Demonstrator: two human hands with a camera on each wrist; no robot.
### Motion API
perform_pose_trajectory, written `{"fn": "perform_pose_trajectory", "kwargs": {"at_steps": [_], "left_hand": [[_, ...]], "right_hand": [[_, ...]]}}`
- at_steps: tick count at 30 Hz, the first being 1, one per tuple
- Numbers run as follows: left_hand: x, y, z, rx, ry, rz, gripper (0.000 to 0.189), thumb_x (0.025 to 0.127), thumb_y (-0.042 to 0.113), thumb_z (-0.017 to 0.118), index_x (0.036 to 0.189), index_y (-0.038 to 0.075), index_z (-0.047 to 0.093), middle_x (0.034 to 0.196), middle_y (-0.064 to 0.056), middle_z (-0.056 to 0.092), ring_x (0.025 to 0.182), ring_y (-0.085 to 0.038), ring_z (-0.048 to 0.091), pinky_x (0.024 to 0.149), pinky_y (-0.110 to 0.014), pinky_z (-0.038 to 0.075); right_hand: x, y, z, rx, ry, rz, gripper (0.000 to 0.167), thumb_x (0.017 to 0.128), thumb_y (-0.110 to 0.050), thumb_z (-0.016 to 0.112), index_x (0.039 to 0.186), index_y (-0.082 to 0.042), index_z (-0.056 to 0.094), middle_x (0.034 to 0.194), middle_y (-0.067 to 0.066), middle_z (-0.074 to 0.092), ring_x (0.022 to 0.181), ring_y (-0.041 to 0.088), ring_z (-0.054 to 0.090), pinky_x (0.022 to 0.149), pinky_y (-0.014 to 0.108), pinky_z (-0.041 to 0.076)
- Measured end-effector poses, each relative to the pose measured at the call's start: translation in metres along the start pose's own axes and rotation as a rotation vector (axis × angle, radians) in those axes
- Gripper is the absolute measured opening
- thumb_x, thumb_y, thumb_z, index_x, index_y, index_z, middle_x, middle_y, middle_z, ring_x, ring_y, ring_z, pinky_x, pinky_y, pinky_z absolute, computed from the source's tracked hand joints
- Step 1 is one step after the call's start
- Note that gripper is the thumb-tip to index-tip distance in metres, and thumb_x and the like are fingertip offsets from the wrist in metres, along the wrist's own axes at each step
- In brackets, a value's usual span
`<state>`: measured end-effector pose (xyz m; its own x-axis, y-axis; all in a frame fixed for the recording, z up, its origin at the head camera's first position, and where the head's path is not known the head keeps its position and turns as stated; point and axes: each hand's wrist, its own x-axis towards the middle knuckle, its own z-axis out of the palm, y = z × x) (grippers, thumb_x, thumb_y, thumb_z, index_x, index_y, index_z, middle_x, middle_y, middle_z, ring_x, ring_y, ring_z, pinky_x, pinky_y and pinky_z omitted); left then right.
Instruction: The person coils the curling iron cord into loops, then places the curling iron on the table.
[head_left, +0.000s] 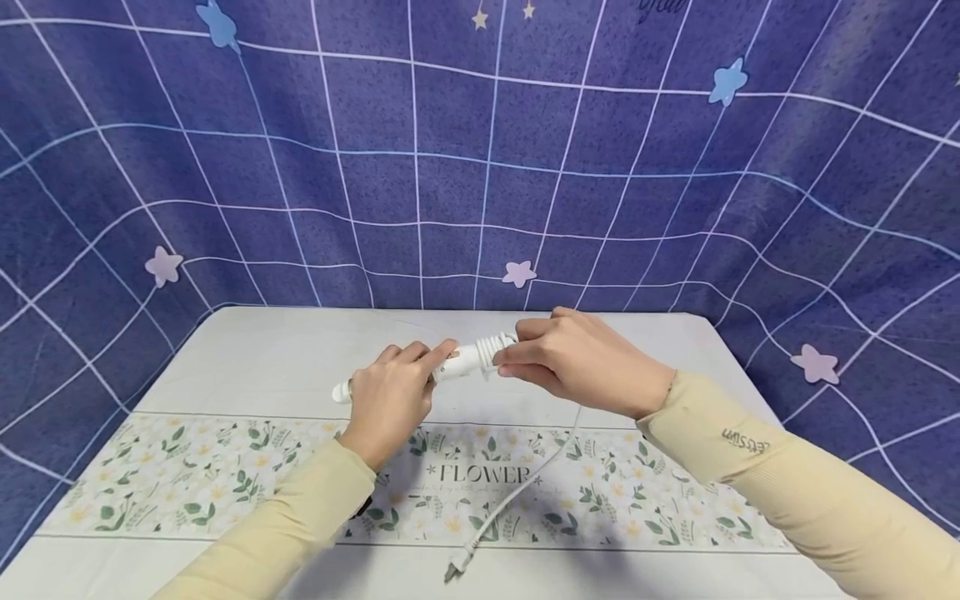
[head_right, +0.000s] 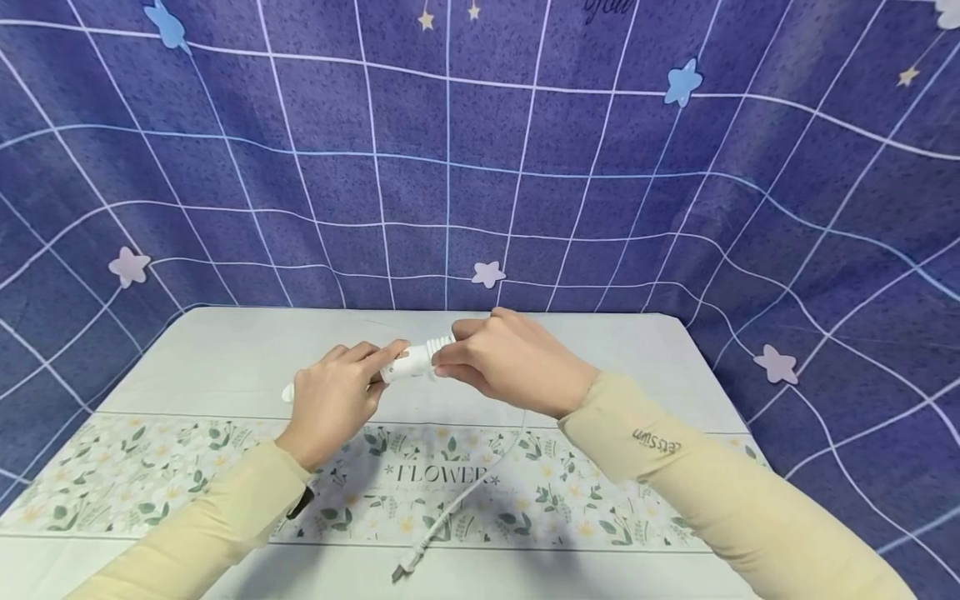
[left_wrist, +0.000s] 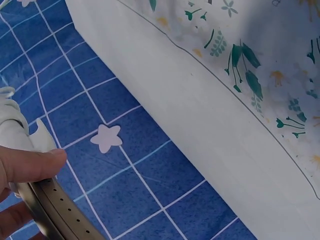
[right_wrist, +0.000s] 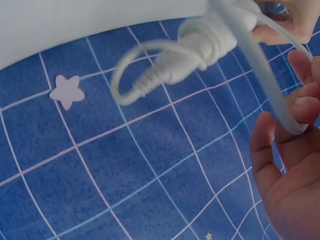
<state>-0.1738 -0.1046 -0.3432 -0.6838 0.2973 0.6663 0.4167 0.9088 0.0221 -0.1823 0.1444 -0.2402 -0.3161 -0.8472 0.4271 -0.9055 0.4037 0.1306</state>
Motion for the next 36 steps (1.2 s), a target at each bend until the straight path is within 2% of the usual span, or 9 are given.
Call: {"fn": "perform_pose_trajectory", "kwargs": {"at_steps": [7,12,16,21,27,36], "left_hand": [[-0.001,0.003,0.002,0.010,0.009,0.045,0.052,0.077,0.001,0.083,0.123,0.023,0.073,0.092,-0.002,0.073,0.073,-0.030,0.068,0.038,-0.042,0.050],[-0.003,0.005,0.003,0.011,0.004,0.068,0.050,0.079,0.001,0.082,0.123,0.024,0.074,0.091,-0.001,0.073,0.072,-0.028,0.068,0.039,-0.039,0.050],[-0.004,0.007,0.004,0.019,0.012,0.106,0.049,0.079,0.001,0.081,0.122,0.024,0.074,0.089,0.000,0.072,0.071,-0.028,0.067,0.038,-0.036,0.049],[-0.005,0.009,0.005,0.025,0.029,0.146,0.050,0.078,0.000,0.081,0.121,0.024,0.074,0.088,0.000,0.072,0.070,-0.027,0.066,0.038,-0.034,0.049],[-0.005,0.009,0.006,0.023,0.033,0.187,0.054,0.075,-0.002,0.082,0.121,0.025,0.074,0.091,0.000,0.073,0.071,-0.024,0.066,0.041,-0.032,0.050],[-0.004,0.009,0.003,0.015,0.038,0.238,0.057,0.075,-0.002,0.081,0.123,0.028,0.073,0.093,0.002,0.073,0.076,-0.024,0.067,0.039,-0.030,0.047]], "right_hand": [[0.012,0.012,-0.003,0.007,0.015,0.042,0.012,0.093,-0.021,0.075,0.100,-0.014,0.081,0.077,-0.007,0.060,0.056,0.008,0.052,0.057,0.029,0.048],[0.017,0.023,-0.001,0.014,0.018,0.047,0.012,0.093,-0.020,0.075,0.099,-0.013,0.081,0.074,-0.006,0.058,0.053,0.008,0.052,0.051,0.028,0.048],[0.021,0.028,0.002,-0.036,0.036,0.017,0.012,0.091,-0.021,0.077,0.099,-0.013,0.081,0.074,-0.004,0.060,0.050,0.012,0.052,0.051,0.031,0.048],[0.027,0.030,0.003,-0.150,0.052,-0.035,0.012,0.089,-0.023,0.079,0.099,-0.016,0.082,0.078,-0.004,0.066,0.053,0.019,0.051,0.049,0.033,0.044],[0.030,0.041,0.008,-0.256,0.054,-0.087,0.013,0.087,-0.027,0.079,0.097,-0.019,0.081,0.078,-0.005,0.068,0.049,0.019,0.052,0.047,0.035,0.047],[0.028,0.055,0.015,-0.290,-0.010,-0.069,0.013,0.091,-0.030,0.076,0.095,-0.019,0.081,0.076,-0.003,0.068,0.049,0.017,0.058,0.044,0.034,0.047]]}}
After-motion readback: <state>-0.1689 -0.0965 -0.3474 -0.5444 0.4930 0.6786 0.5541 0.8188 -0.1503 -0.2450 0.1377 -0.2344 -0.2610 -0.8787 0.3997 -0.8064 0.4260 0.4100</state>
